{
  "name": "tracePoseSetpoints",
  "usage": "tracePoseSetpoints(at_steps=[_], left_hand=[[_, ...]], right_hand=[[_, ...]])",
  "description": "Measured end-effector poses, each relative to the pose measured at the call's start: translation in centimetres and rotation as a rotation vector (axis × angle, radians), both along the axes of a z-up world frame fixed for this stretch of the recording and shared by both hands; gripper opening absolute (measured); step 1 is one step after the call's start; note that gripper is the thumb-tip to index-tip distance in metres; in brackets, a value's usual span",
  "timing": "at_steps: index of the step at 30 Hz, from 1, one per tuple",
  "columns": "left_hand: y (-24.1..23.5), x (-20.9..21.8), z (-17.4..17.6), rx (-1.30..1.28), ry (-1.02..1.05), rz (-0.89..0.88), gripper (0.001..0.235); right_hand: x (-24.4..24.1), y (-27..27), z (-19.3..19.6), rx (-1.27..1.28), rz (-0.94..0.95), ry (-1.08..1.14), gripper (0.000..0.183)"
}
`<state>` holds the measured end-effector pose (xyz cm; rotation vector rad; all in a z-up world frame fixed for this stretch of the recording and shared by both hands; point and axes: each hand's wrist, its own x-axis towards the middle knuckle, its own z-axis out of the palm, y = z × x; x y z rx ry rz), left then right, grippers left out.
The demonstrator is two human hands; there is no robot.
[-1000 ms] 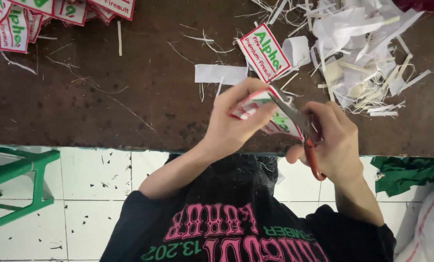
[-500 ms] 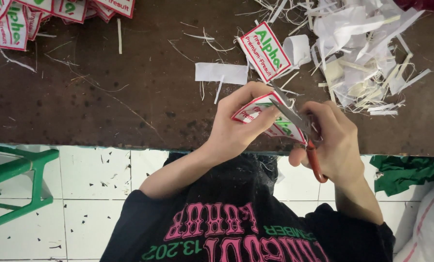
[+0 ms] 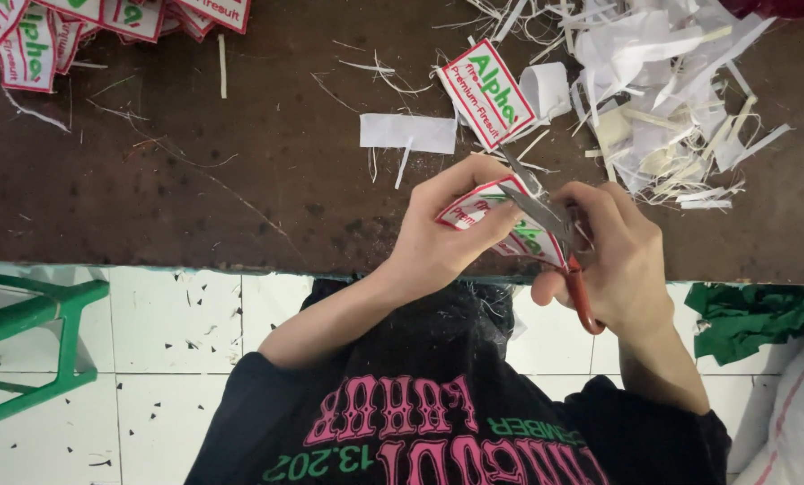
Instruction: Cutting individual fabric labels from a strip using scissors at a workbench in a factory setting.
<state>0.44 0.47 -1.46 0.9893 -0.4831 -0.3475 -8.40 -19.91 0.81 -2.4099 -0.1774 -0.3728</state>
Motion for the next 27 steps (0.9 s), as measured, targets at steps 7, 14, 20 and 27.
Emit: tracePoseSetpoints(at_steps=[7, 14, 20, 27], left_hand=[[0.2, -0.8, 0.5, -0.023, -0.01, -0.013, 0.007], [0.3, -2.1, 2.2, -0.059, -0.138, 0.065, 0.007], [0.8, -3.4, 2.3, -0.124, -0.041, 0.039, 0.013], [0.6, -3.0, 2.4, -0.114, -0.037, 0.011, 0.013]], right_hand=[[-0.9, -0.1, -0.2, 0.036, 0.005, 0.026, 0.096], [-1.9, 0.3, -0.3, -0.002, 0.02, -0.032, 0.092], [-2.6, 1.7, 1.4, -0.041, 0.014, -0.086, 0.1], [-3.4, 2.2, 1.7, -0.005, -0.035, -0.064, 0.086]])
